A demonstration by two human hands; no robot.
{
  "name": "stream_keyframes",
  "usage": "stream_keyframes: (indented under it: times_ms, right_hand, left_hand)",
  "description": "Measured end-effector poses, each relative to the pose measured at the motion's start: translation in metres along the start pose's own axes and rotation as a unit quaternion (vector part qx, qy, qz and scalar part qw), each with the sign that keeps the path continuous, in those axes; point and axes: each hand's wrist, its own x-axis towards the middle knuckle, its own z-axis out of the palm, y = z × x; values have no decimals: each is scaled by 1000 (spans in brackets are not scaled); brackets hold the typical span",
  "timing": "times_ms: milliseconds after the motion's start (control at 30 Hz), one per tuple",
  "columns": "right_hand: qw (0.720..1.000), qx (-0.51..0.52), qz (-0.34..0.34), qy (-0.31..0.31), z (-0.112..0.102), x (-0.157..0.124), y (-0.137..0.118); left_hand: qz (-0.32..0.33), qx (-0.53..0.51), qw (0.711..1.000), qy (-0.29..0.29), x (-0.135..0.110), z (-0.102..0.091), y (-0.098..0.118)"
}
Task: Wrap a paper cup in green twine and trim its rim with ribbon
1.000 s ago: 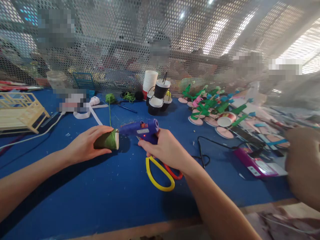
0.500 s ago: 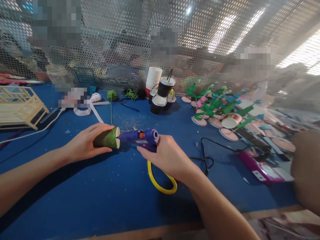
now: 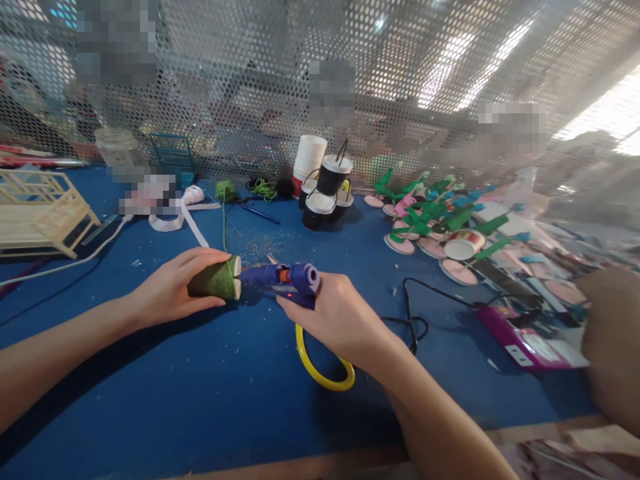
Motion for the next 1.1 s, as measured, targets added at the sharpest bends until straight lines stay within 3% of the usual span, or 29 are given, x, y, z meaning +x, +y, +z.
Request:
stream_keyframes:
  times_ms: [767,1100]
  right_hand:
    - [1000,-21,17,-14,-2,-3,-4]
    - [999,-32,-15,5,-3,-2,-4]
  left_hand:
    - [50,38,997,33,-3,1,3]
    - [52,33,997,36,-3,1,4]
